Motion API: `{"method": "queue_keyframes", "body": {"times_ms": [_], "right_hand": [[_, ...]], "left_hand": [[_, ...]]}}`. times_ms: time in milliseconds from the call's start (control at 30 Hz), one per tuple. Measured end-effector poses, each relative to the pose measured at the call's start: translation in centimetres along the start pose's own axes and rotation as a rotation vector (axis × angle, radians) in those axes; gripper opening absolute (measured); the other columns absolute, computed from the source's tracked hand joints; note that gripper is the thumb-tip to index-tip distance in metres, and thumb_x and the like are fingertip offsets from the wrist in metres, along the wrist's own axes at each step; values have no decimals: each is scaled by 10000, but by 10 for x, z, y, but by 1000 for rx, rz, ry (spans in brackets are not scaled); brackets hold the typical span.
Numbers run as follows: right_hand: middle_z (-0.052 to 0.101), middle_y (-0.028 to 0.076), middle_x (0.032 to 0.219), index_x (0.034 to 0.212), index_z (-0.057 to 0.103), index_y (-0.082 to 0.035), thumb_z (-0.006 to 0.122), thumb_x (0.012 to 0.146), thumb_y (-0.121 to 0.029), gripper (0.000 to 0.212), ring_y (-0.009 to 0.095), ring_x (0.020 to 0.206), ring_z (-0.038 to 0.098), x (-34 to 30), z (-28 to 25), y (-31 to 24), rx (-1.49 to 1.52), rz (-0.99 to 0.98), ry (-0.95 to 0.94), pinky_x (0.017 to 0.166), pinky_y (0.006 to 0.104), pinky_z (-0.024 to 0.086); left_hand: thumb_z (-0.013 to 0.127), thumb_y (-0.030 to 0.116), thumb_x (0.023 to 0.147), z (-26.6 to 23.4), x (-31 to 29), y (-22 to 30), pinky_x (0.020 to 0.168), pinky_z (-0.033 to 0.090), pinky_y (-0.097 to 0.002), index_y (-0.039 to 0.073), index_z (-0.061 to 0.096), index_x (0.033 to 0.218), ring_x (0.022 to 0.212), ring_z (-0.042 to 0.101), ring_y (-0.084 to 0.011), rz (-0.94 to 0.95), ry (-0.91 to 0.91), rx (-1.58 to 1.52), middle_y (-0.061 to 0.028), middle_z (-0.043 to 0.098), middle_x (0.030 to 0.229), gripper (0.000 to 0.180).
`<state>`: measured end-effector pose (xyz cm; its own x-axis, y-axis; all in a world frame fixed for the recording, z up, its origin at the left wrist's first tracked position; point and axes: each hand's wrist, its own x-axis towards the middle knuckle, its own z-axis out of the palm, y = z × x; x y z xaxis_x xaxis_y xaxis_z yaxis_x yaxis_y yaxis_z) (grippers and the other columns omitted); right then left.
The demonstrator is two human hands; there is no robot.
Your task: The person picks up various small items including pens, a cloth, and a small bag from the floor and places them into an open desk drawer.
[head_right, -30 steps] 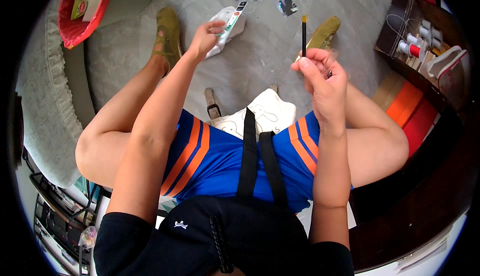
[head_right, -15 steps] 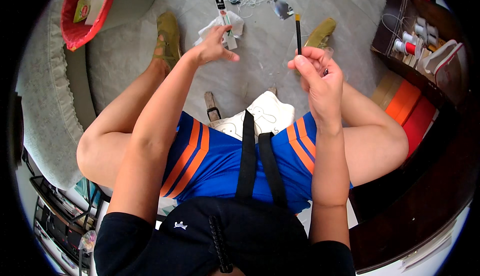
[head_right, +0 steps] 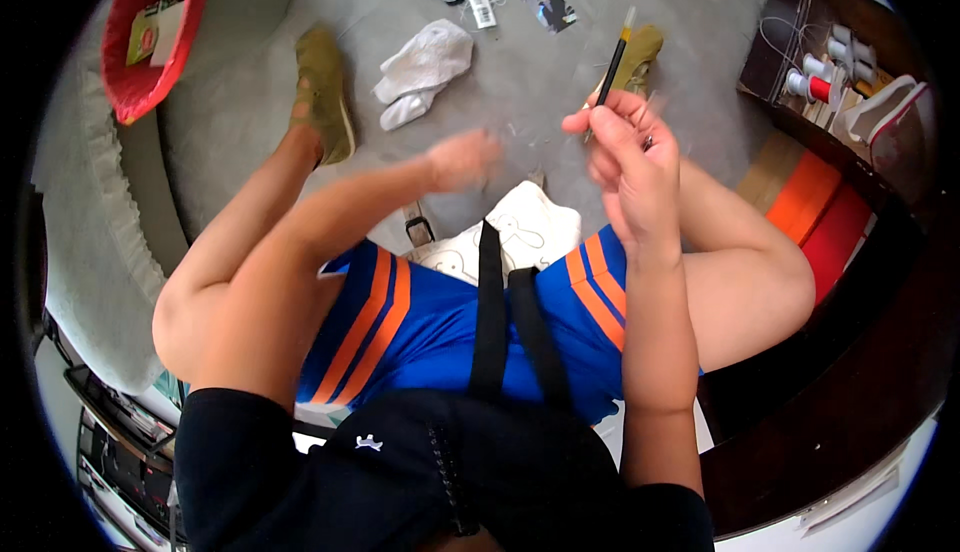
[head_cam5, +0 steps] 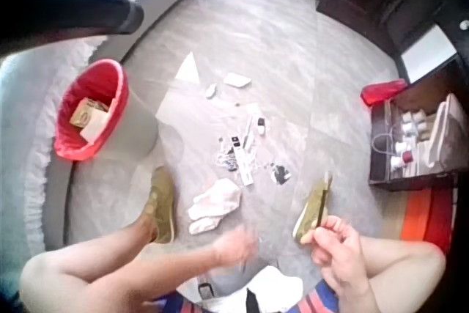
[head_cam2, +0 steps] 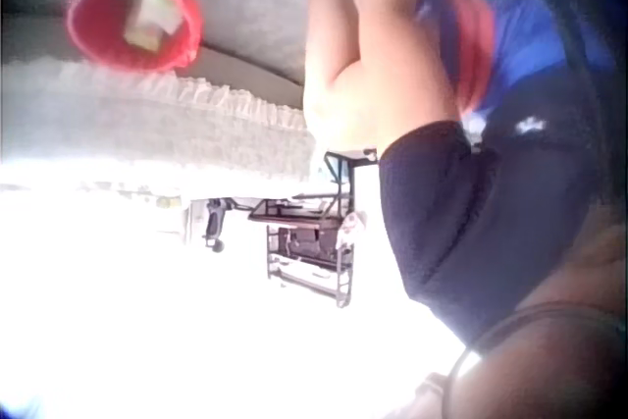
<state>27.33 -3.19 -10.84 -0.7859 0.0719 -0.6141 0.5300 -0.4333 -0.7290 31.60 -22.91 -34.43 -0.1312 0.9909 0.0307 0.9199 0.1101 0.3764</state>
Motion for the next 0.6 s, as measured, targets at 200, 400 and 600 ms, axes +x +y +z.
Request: {"method": "queue_keyframes", "body": {"times_ms": [200, 400, 600], "right_hand": [[640, 125, 822, 994, 547, -15, 550, 863, -76, 145, -4, 434, 295, -1, 6, 5, 16, 38, -10, 402, 152, 229], [641, 163, 884, 1007, 544, -31, 536, 870, -90, 150, -2, 433, 267, -3, 8, -3, 88, 89, -59, 404, 152, 239], [639, 181, 936, 990, 548, -50, 523, 874, -88, 125, -3, 434, 261, -19, 33, -16, 200, 62, -213, 406, 153, 244]], "left_hand": [[558, 234, 724, 78, -4, 43, 764, 384, -316, 174, 643, 729, 945, 478, -174, 38, -93, -161, 9, 554, 942, 104], [556, 214, 720, 59, 0, 23, 785, 397, -320, 166, 652, 630, 971, 486, -189, 133, -179, -159, 7, 583, 963, 140], [588, 158, 734, -3, -16, -12, 724, 463, -336, 103, 656, 816, 878, 555, -225, -227, 61, -418, -53, 608, 911, 120]]}}
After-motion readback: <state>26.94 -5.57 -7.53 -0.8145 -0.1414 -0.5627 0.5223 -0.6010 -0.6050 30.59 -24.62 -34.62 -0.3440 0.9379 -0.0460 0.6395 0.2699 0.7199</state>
